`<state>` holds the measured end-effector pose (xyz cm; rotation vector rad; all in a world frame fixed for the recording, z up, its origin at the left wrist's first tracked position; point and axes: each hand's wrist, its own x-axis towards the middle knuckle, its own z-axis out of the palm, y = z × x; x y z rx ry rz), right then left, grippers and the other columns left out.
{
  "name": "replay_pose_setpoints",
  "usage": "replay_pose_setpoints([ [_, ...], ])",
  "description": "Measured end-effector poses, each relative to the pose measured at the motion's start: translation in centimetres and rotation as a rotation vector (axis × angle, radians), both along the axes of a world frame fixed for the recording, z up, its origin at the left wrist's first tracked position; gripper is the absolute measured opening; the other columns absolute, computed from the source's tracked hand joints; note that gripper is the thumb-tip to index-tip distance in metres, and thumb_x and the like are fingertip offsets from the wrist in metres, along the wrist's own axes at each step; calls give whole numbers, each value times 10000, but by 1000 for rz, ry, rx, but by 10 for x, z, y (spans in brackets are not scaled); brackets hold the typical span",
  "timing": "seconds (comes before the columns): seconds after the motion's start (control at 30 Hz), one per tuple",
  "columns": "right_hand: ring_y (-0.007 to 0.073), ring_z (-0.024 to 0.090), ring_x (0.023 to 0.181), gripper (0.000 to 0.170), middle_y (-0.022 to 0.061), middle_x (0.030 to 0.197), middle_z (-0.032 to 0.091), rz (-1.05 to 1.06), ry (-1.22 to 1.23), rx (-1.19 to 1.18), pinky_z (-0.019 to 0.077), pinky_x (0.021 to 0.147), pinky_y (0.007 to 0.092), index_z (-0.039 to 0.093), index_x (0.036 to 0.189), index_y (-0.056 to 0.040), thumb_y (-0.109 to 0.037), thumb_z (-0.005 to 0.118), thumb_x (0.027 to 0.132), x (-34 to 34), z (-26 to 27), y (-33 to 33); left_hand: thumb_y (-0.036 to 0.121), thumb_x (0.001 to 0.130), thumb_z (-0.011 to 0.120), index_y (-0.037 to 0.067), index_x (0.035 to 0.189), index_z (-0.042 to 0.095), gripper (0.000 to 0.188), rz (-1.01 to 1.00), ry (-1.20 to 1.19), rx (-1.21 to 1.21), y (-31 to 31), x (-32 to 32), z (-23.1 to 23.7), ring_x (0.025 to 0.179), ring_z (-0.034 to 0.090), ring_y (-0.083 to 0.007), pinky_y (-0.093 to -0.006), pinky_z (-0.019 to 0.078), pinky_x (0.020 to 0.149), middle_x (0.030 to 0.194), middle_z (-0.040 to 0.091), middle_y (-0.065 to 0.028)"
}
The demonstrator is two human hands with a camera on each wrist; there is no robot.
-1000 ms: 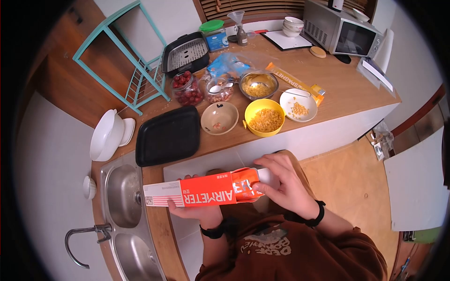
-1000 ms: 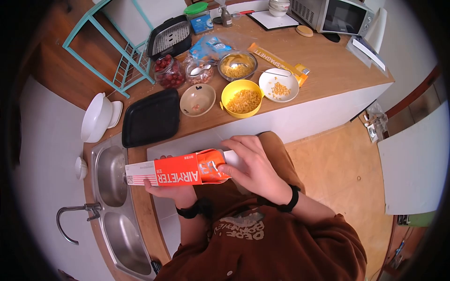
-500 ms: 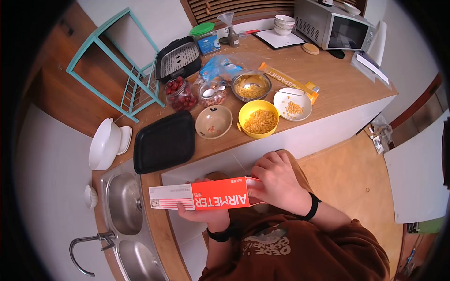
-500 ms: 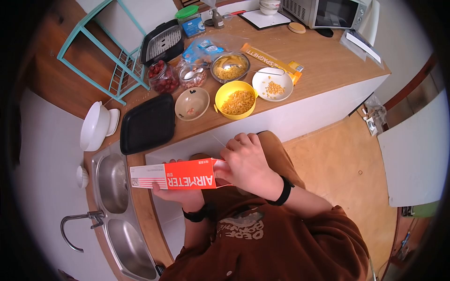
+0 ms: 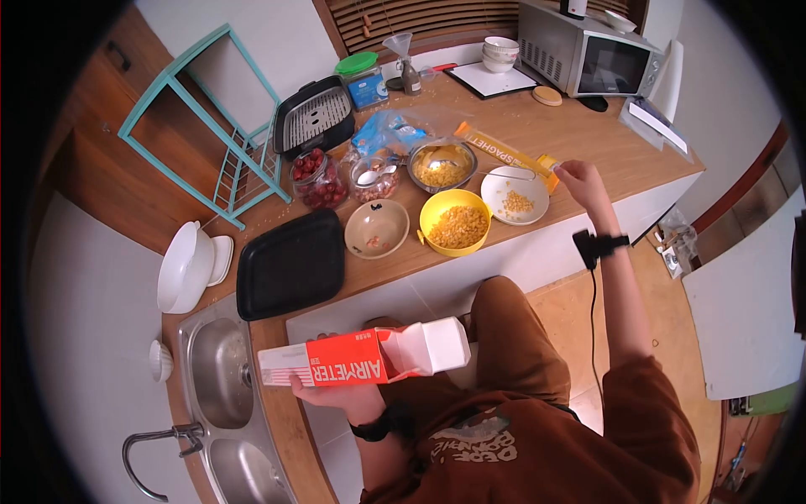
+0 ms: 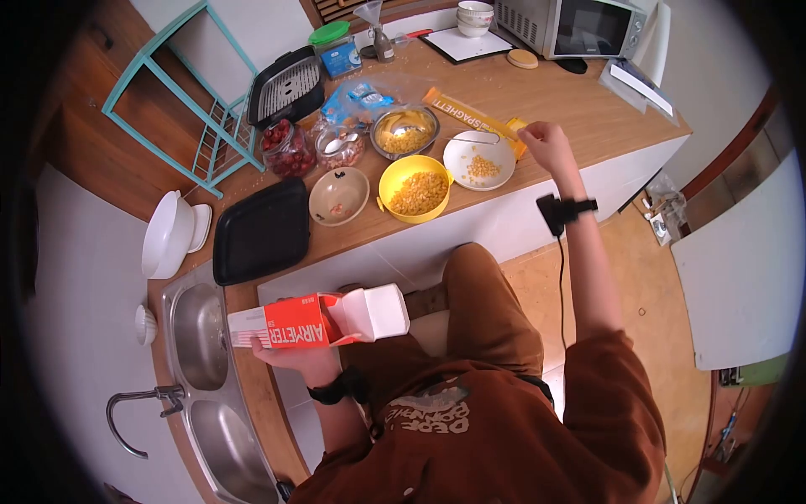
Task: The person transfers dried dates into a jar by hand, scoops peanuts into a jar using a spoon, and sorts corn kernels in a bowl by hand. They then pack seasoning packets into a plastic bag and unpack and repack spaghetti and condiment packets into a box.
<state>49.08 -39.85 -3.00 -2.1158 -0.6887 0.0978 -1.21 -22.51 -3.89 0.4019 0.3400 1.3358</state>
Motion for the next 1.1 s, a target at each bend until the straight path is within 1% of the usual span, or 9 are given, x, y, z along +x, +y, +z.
replay_pose_setpoints([
  [0.07,243,723,855,357,152,921,753,-80,-73,-140,544,792,355,744,1038,-1,-316,738,873,28,-15,10,583,912,412,39,1077,609,601,-83,-44,18,-3,3,1,961,615,-278,-455,513,852,1001,639,-117],
  [0.13,322,729,915,432,189,952,748,-157,-81,-388,555,824,385,745,1043,-34,-395,752,806,38,-21,21,576,914,427,51,1086,609,582,141,222,-147,-9,14,9,985,631,-280,-441,521,877,1033,649,-125],
  [0.23,318,728,916,521,197,958,746,-92,-165,-537,559,813,378,726,1054,-36,-478,769,783,43,-31,30,579,915,433,47,1114,608,594,43,147,-121,-6,8,-3,1002,648,-288,-424,529,894,1049,655,-134],
  [0.33,339,713,1008,541,209,1034,740,-158,59,-420,553,867,400,722,1067,-44,-507,744,788,48,-24,35,595,913,435,28,1115,603,625,-115,16,-111,-4,4,-10,986,643,-286,-413,532,875,1036,654,-133],
  [0.6,265,744,776,573,223,875,740,-100,-14,-413,571,689,341,684,974,68,-419,863,730,68,-39,47,619,903,426,-21,1111,569,689,-192,-117,-114,6,-3,-22,938,608,-281,-400,528,830,1017,609,-150],
  [0.67,261,707,774,681,183,899,725,-19,-54,-424,551,662,358,676,1072,34,-522,847,719,99,-56,44,613,903,418,-29,1097,565,686,-202,-127,-115,6,-5,-24,935,607,-286,-393,527,823,999,599,-158],
  [0.73,194,653,649,533,117,774,685,-31,83,-350,513,560,326,697,1011,31,-409,851,752,79,-36,44,663,842,607,49,1109,609,670,-253,-46,-27,11,-7,-32,958,662,-256,-397,553,857,1045,668,-94],
  [0.9,227,624,521,310,121,645,658,-27,329,-247,499,502,378,714,784,5,-292,801,769,117,-55,44,673,853,581,52,1112,608,674,-181,-19,-39,8,-10,-35,984,634,-239,-388,531,875,1057,659,-91],
  [1.1,294,743,866,353,176,890,753,-104,-159,-507,576,780,395,774,932,-48,-364,768,772,72,-33,59,589,908,474,-6,1100,570,632,-166,-122,-149,4,-4,-28,958,620,-279,-404,547,820,1017,623,-151],
])
